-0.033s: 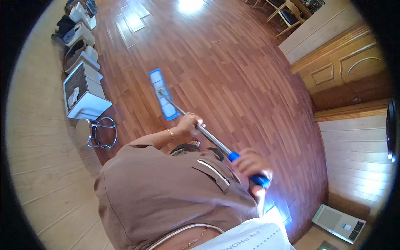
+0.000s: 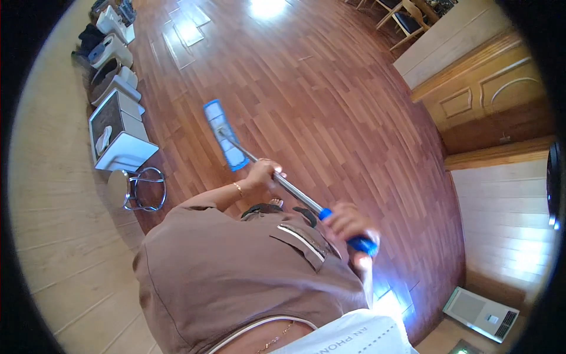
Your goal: Mop the wooden floor in an office or showroom space.
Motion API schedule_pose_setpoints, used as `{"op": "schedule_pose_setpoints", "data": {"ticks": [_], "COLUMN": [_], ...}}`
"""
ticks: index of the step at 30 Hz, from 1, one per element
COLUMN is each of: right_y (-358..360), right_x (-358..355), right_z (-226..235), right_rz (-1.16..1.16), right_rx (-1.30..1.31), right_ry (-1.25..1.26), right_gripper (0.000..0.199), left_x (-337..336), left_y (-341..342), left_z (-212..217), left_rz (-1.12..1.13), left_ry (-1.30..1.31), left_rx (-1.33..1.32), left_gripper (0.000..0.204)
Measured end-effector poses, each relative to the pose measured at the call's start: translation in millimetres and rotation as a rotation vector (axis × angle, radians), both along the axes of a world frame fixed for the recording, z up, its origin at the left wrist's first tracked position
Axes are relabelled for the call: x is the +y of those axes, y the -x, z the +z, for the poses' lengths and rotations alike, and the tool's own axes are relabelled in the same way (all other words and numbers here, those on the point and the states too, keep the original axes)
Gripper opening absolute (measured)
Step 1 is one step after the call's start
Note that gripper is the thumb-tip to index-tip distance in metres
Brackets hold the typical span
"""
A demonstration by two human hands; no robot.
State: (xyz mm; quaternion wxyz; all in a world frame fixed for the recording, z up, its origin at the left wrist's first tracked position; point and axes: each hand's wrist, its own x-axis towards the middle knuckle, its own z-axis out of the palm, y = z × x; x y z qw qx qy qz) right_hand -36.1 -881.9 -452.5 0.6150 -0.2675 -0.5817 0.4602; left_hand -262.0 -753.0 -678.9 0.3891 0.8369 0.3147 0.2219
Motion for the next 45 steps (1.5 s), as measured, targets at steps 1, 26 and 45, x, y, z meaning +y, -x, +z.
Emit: {"op": "schedule_pose_setpoints", "data": {"ticks": [1,26,45], "right_y": [11,-14,-9], "right_x": [-2,-332,-486], "right_z": [-10,123,-2], "right_rz": [-0.077,-1.532,-1.568], "right_rx": [0.069,-0.590,-0.990], "right_ry": [0.099,0.201,-0.093], "right_gripper": [0.049,0.067,0.029], "left_x": [0,-254,-456], "left_y": [10,-244,-312], "left_z": [-7,57,48], "left_rz": [0.047,-1.110,-1.661], "left_ry": [0.030,0.176,-0.125], "left_rx": [0.032,-0.218,0.182], "left_gripper": [0.035,0.034,0.038]}}
